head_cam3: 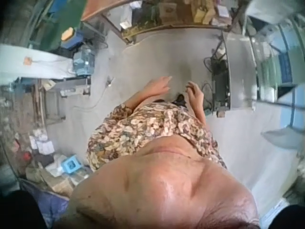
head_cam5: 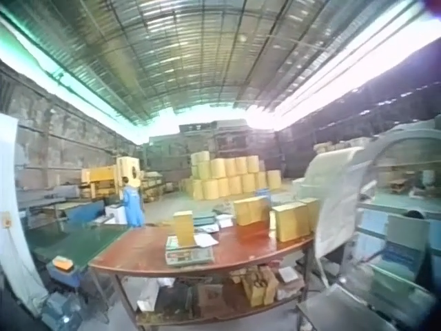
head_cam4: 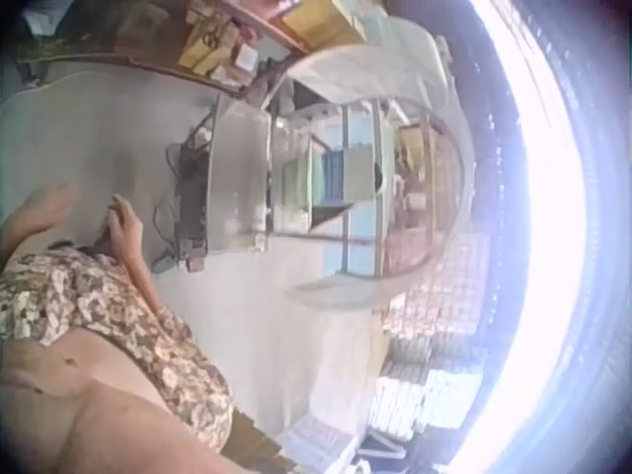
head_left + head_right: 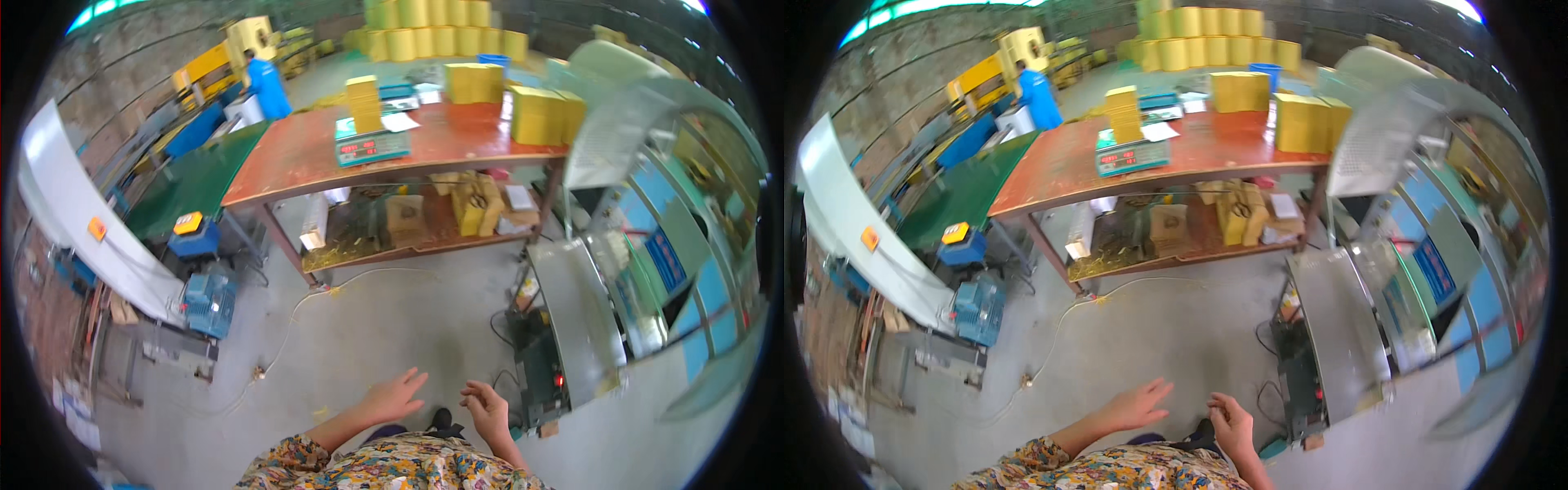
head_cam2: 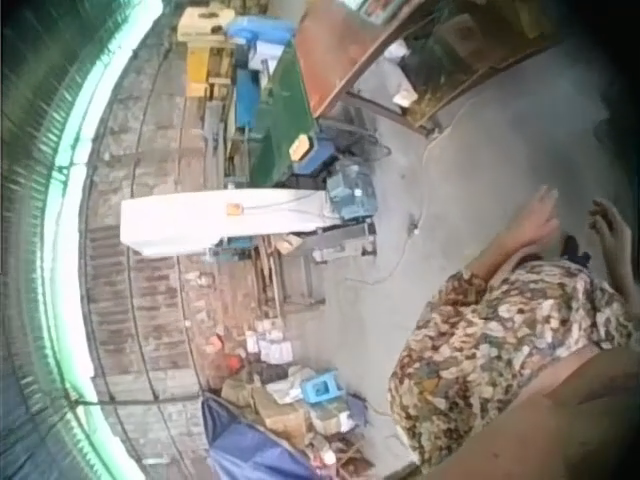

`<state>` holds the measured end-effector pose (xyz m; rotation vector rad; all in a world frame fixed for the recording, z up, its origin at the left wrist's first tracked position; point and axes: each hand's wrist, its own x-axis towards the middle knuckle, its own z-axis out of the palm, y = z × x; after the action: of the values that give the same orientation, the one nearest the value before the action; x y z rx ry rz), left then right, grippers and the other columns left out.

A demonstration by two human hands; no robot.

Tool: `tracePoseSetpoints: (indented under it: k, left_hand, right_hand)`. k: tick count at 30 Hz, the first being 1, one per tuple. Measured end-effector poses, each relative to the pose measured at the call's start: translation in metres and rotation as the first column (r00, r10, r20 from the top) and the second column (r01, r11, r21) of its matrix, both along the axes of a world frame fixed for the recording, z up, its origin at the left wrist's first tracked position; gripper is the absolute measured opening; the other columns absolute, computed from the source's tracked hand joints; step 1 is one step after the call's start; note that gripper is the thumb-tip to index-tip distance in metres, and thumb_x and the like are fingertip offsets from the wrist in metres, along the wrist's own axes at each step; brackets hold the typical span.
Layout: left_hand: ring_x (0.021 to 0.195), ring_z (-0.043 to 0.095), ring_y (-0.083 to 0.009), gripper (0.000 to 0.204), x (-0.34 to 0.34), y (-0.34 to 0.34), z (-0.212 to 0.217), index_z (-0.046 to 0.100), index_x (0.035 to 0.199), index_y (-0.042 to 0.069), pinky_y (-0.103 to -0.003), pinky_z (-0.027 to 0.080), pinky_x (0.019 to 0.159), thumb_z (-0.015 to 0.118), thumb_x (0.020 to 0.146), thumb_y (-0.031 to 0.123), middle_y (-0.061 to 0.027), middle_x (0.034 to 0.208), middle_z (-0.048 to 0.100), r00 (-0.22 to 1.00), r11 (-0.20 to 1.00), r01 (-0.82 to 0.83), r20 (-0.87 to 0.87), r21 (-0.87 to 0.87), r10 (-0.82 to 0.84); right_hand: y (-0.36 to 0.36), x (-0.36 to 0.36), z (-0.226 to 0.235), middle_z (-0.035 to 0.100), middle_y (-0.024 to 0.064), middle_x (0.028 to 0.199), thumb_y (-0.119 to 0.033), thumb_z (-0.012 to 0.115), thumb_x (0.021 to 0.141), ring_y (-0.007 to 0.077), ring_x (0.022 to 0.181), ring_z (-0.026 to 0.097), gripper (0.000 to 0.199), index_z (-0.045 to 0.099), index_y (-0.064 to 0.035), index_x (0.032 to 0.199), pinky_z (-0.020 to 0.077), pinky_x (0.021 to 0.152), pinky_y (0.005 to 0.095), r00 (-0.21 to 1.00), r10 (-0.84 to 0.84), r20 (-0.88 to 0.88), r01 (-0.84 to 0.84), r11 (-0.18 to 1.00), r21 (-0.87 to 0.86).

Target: The recorder is weighing, labeling, and banding stacks of yellow paper in a production facility.

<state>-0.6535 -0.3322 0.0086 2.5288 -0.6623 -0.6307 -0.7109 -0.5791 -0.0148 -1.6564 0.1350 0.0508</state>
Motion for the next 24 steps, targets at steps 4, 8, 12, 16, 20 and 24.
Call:
tracePoseSetpoints:
  k: [4, 8, 12, 16, 20, 24]
  left_hand:
    - [0.128, 0.048, -0.0379, 0.064, 0.085, -0.002, 0.012, 0.038, 0.144, 0.005, -0.044, 0.043, 0.104, 0.059, 0.093, 0.036, -0.0238, 0.147, 0.039, 0.983, 0.984, -0.162, 0.082, -0.068, 0.167]
    - [0.128, 0.048, -0.0376, 0.06, 0.177, 0.023, -0.004, 0.042, 0.141, 0.004, -0.043, 0.043, 0.103, 0.058, 0.093, 0.035, -0.0229, 0.146, 0.041, 0.975, 0.979, -0.184, 0.112, -0.09, 0.193]
    - [0.127, 0.049, -0.0369, 0.055, 0.297, 0.046, 0.003, 0.05, 0.135, 0.001, -0.042, 0.043, 0.104, 0.06, 0.093, 0.034, -0.0223, 0.142, 0.046, 0.928, 0.945, -0.244, 0.232, -0.216, 0.292]
    - [0.121, 0.055, -0.0365, 0.046, 0.439, 0.04, 0.035, 0.058, 0.126, -0.001, -0.042, 0.045, 0.102, 0.066, 0.089, 0.026, -0.0213, 0.132, 0.057, 0.802, 0.903, -0.164, 0.479, -0.396, 0.356]
    - [0.108, 0.064, -0.0308, 0.035, 0.56, 0.032, 0.103, 0.063, 0.118, -0.002, -0.038, 0.051, 0.093, 0.069, 0.087, 0.015, -0.0182, 0.12, 0.065, 0.734, 0.84, -0.123, 0.521, -0.528, 0.435]
    - [0.092, 0.065, -0.0153, 0.025, 0.685, 0.007, 0.126, 0.064, 0.114, -0.002, -0.03, 0.054, 0.082, 0.064, 0.092, 0.01, -0.0095, 0.105, 0.068, 0.771, 0.708, -0.155, 0.363, -0.689, 0.523]
  right_hand:
    - [-0.015, 0.128, 0.023, 0.07, 0.0135, 0.098, 0.001, 0.054, 0.091, 0.0141, 0.082, 0.067, 0.027, 0.06, 0.0042, 0.118, 0.0542, 0.076, 0.028, 0.983, 0.17, 0.067, -0.168, 0.985, -0.027]
    - [-0.001, 0.244, 0.014, 0.069, 0.014, 0.1, 0.0, 0.053, 0.092, 0.0159, 0.084, 0.067, 0.026, 0.06, 0.0067, 0.116, 0.0546, 0.076, 0.0284, 0.963, 0.267, 0.035, -0.268, 0.963, 0.007]
    - [0.026, 0.348, 0.004, 0.069, 0.0143, 0.101, -0.002, 0.055, 0.093, 0.0165, 0.083, 0.068, 0.024, 0.061, 0.0071, 0.115, 0.0545, 0.075, 0.0282, 0.954, 0.298, -0.027, -0.295, 0.953, 0.076]
    - [0.046, 0.442, 0.009, 0.069, 0.0132, 0.102, -0.01, 0.054, 0.097, 0.0167, 0.081, 0.068, 0.024, 0.062, 0.0061, 0.114, 0.0541, 0.073, 0.0278, 0.95, 0.307, -0.06, -0.296, 0.944, 0.146]
    - [0.053, 0.552, 0.036, 0.069, 0.0106, 0.102, -0.012, 0.052, 0.099, 0.0159, 0.081, 0.068, 0.027, 0.059, 0.0044, 0.119, 0.0537, 0.071, 0.0269, 0.939, 0.339, 0.061, -0.344, 0.922, 0.175]
    - [0.025, 0.674, 0.035, 0.068, 0.0107, 0.105, -0.018, 0.051, 0.1, 0.0183, 0.084, 0.068, 0.03, 0.059, 0.0024, 0.121, 0.0547, 0.076, 0.0304, 0.961, 0.275, 0.044, -0.277, 0.933, 0.23]
